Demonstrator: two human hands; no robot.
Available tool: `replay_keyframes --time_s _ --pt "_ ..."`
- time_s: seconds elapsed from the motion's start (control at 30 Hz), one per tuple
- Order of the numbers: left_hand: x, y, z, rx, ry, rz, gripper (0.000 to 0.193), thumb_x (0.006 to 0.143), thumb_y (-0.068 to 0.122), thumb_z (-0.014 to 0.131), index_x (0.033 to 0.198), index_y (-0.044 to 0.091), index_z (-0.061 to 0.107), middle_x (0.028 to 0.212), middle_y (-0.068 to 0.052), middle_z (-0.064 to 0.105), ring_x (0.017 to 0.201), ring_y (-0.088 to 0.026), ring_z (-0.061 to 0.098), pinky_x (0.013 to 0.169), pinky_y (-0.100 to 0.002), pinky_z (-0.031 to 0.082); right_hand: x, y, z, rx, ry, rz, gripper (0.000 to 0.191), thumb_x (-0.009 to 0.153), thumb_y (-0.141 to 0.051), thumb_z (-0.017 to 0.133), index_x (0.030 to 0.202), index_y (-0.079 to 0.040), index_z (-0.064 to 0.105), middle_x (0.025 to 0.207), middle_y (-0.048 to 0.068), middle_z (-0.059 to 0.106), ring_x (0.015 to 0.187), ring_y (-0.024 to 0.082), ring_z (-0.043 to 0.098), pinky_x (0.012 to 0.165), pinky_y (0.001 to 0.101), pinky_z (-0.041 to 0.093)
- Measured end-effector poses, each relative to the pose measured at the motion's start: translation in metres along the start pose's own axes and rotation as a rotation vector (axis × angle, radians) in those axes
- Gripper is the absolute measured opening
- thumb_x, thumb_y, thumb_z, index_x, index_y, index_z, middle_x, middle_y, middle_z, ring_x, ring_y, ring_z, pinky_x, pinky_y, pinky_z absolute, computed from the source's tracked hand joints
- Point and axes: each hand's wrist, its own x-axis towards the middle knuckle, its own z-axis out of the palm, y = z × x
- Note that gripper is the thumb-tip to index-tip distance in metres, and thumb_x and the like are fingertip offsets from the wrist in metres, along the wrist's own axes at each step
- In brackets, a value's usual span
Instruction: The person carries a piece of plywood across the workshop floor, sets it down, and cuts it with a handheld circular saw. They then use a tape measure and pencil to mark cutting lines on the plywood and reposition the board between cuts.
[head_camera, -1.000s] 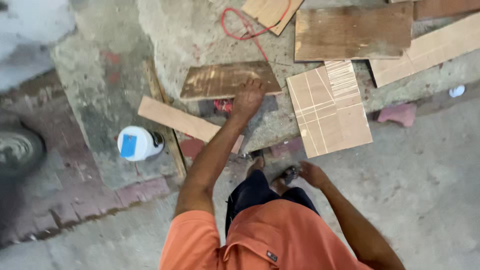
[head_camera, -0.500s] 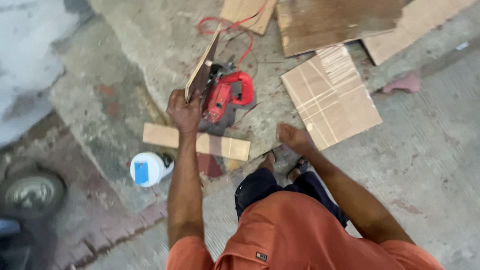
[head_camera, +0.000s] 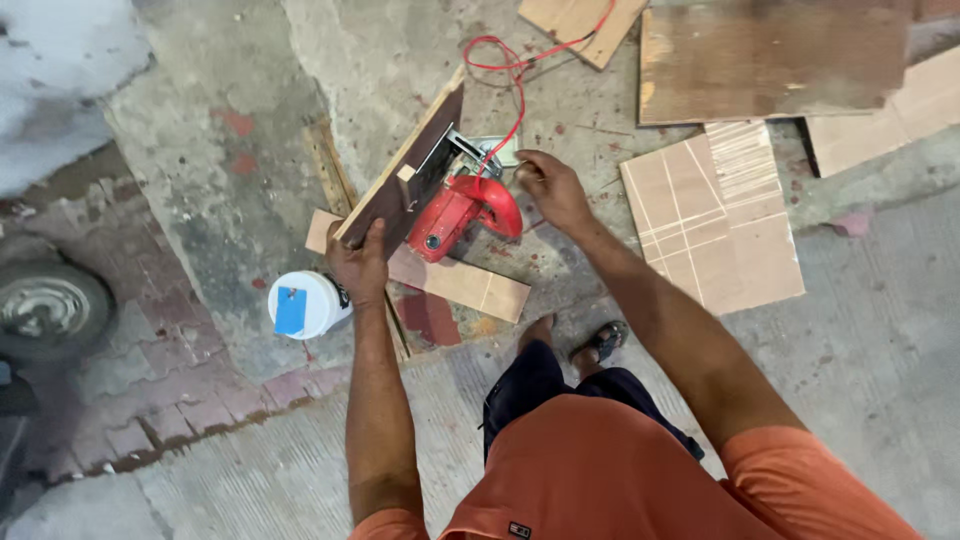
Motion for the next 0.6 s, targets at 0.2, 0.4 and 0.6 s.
replay_keyframes --time_s 0.2,0.4,0.6 --pt "-0.022 -0.033 -0.012 -0.268 0.125 -0.24 0.023 0.093 0.009 0.083 0.108 0.0 0.069 0.103 -0.005 0.072 0.094 -0.011 0.065 0.087 -0.028 0.054 0.044 -0.045 0.031 -0.734 -0.176 -0.438 0.028 0.096 -0.029 0.067 0.11 -0.006 0.072 0.104 0.018 0.073 0.095 0.037 0.069 0.082 0.0472 0.055" --pt "-0.041 -0.045 -0.015 -0.229 0.2 -0.294 0.021 0.094 0.008 0.083 0.108 0.0 0.07 0.101 -0.005 0.072 0.092 -0.012 0.065 0.086 -0.029 0.054 0.074 -0.08 0.048 -1.091 -0.346 -0.494 0.038 0.097 -0.046 0.062 0.091 -0.011 0.074 0.085 0.015 0.073 0.081 0.036 0.071 0.071 0.0505 0.056" --pt "-0.048 -0.047 -0.015 -0.356 0.283 -0.314 0.026 0.093 0.008 0.082 0.114 0.0 0.07 0.108 -0.005 0.073 0.098 -0.013 0.067 0.091 -0.03 0.055 0.082 -0.095 0.065 -1.231 -0.432 -0.435 0.037 0.098 -0.044 0.057 0.087 -0.013 0.075 0.082 0.014 0.074 0.076 0.035 0.071 0.069 0.0499 0.056"
